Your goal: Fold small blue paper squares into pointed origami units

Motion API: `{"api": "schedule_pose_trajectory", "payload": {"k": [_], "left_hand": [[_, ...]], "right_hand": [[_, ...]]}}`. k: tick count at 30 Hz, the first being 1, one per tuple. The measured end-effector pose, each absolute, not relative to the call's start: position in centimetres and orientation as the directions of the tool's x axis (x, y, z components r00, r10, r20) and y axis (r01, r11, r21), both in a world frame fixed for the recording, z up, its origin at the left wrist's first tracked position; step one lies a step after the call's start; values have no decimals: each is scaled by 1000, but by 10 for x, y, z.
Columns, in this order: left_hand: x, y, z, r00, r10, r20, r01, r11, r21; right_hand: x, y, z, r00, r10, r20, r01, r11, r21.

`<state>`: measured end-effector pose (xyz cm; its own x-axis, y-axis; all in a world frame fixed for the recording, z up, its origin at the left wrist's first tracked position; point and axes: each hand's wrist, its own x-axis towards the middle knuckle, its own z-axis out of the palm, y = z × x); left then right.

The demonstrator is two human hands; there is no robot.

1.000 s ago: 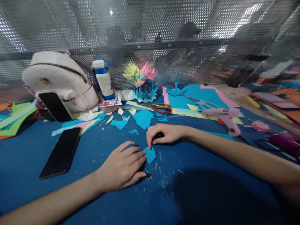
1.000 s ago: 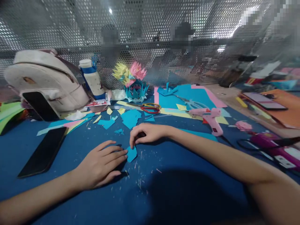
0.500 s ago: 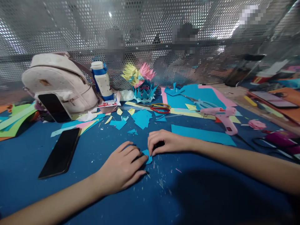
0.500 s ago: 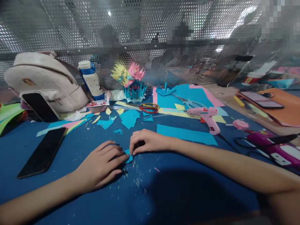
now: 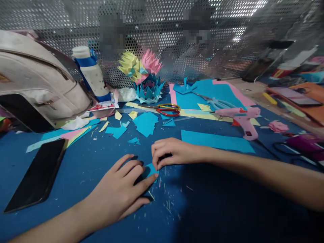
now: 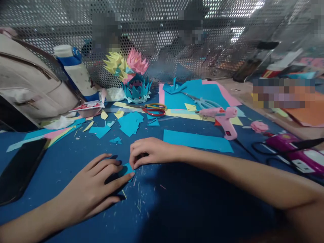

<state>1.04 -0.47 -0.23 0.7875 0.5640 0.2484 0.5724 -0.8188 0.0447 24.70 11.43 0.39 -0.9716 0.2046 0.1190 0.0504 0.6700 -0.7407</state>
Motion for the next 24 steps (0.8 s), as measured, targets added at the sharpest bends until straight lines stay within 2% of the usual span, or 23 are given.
{"api": "schedule_pose_trajectory", "payload": {"k": [9,17,24], "left_hand": [[11,-4,-4,790,567,233,582,-813,5],[11,-3,-2,803,550,230,566,-824,-9],[12,-4,-3,800,555,227,572,-820,-11]], "right_hand": [[241,107,9,-961,274,46,174,722,-670],[239,96,5,-931,358,75,238,747,-620],[240,90,0,-929,356,101,254,811,-526]]}}
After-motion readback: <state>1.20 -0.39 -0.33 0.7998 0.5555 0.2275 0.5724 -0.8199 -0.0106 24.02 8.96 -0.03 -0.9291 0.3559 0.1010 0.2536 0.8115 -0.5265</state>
